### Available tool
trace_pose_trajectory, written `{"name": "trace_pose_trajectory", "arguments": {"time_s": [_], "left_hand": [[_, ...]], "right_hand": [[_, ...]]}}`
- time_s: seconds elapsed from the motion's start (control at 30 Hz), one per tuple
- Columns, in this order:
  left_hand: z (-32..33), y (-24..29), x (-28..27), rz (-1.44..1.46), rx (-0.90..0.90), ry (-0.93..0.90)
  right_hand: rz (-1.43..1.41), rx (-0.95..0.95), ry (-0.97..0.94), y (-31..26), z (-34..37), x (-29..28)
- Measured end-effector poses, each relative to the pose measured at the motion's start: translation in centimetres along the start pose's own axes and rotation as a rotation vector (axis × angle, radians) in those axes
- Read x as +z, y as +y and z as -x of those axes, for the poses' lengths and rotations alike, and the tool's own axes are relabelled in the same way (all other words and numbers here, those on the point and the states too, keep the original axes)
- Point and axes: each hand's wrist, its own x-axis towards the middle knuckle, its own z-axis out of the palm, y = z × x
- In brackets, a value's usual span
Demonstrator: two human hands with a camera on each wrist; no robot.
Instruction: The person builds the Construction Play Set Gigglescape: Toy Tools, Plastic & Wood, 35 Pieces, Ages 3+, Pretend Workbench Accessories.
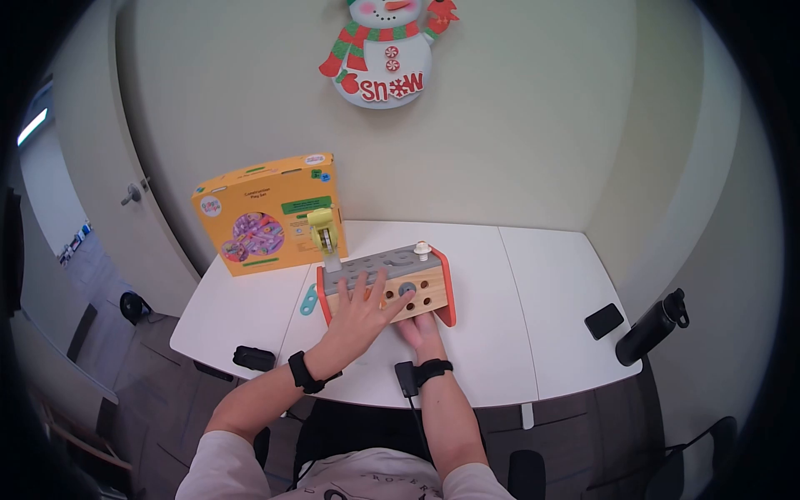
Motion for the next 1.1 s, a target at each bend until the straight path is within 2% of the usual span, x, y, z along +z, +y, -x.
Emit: {"name": "trace_pose_trajectory", "arguments": {"time_s": [0.27, 0.37, 0.67, 0.97, 1.1], "left_hand": [[0.0, 0.1, -0.3, -0.007, 0.003, -0.014], [0.0, 0.0, 0.0, 0.000, 0.005, -0.006], [0.2, 0.0, -0.5, 0.004, 0.016, 0.005], [0.4, 0.3, -0.6, 0.014, 0.018, -0.024], [0.4, 0.3, -0.6, 0.013, 0.015, -0.023]], "right_hand": [[-0.073, 0.020, -0.017, 0.6, -0.3, 0.0], [-0.187, 0.050, -0.077, 0.5, 0.0, -0.1], [-0.073, 0.046, 0.008, 0.1, -0.7, -0.5], [0.010, -0.026, -0.028, 0.8, -0.8, -1.1], [-0.082, 0.002, -0.035, 0.5, -0.5, -0.5]]}}
